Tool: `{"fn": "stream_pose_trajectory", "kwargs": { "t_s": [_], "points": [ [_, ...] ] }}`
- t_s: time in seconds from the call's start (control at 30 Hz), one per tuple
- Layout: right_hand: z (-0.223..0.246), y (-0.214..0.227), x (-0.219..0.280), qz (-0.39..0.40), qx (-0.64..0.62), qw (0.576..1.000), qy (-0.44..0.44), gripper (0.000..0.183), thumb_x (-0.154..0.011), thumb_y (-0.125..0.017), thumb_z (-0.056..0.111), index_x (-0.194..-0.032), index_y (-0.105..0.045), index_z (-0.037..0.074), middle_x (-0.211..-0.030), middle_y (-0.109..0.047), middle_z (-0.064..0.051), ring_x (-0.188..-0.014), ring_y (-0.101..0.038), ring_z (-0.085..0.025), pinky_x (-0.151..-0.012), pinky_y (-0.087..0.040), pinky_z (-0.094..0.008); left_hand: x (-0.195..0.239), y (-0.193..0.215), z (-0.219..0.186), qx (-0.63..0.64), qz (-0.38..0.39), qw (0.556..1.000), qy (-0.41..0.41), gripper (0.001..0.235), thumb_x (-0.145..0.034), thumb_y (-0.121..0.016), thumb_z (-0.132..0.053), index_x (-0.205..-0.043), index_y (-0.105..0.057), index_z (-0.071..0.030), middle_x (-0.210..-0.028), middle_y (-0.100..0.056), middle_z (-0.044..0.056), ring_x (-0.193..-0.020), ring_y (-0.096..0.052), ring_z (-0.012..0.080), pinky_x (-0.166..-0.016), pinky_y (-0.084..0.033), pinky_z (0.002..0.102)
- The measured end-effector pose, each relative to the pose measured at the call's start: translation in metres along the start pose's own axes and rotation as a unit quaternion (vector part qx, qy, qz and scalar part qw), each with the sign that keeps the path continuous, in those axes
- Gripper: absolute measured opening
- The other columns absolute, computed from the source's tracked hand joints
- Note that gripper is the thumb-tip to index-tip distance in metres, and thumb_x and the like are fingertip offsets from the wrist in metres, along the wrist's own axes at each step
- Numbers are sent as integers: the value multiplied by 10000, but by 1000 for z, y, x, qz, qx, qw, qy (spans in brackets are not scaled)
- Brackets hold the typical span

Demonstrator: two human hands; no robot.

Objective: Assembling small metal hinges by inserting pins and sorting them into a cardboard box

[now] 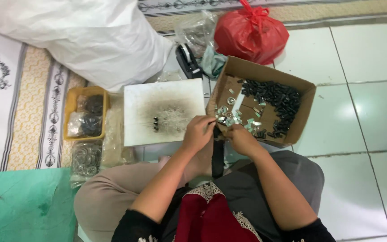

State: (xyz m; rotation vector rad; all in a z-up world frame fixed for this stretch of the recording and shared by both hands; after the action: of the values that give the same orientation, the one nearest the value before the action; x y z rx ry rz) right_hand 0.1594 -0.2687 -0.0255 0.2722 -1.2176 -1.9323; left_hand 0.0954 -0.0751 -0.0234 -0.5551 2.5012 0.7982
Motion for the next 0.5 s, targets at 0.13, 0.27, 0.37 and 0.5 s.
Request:
{"fn": "stream_pose_trajectory", "kwargs": {
  "t_s": [0.13, 0.27, 0.37, 0.5],
  "points": [
    [-44, -2, -25, 76, -58, 993, -73, 260, -888, -660, 160, -1098, -807, 118, -1120, -737, -145, -1080, -698, -390, -918, -583, -506, -35, -73, -5, 4, 86, 996, 27, 118, -917, -747, -127, -1031, -777, -143, -960, -758, 107, -910, -731, 368, -805, -601, 455],
    [-60, 23, -26, 94, -302, 939, -134, 279, -836, -606, 106, -1009, -817, 50, -1006, -776, -211, -929, -727, -379, -864, -595, -469, -36, -127, 33, -122, 267, 945, 143, 124, -864, -674, -10, -941, -770, -21, -829, -723, 201, -837, -736, 407, -753, -615, 472],
    [-86, 28, -38, 57, -465, 856, -221, 305, -852, -614, 51, -1120, -749, -6, -1041, -742, -251, -793, -752, -340, -751, -641, -424, -39, -161, 89, -153, 298, 913, 232, 60, -794, -714, 42, -756, -754, 66, -660, -677, 249, -675, -725, 409, -575, -600, 452],
    [-198, -57, -87, -77, -162, 957, -227, 286, -747, -772, 203, -1026, -822, 238, -962, -800, -39, -1013, -745, -315, -925, -593, -450, -44, -152, 78, -158, 327, 878, 311, 124, -786, -725, 59, -873, -736, 147, -773, -685, 336, -755, -734, 470, -586, -624, 503]
  ]
}}
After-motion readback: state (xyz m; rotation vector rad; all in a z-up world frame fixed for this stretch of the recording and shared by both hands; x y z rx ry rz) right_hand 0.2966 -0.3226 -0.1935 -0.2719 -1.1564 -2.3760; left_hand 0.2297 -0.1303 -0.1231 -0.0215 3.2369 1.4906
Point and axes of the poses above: each hand's wrist, its own x-axis away from the middle knuckle, its own y-axis out of the back of the hand, z = x × y, the point moved 2 cm from there along -x, towards the middle knuckle
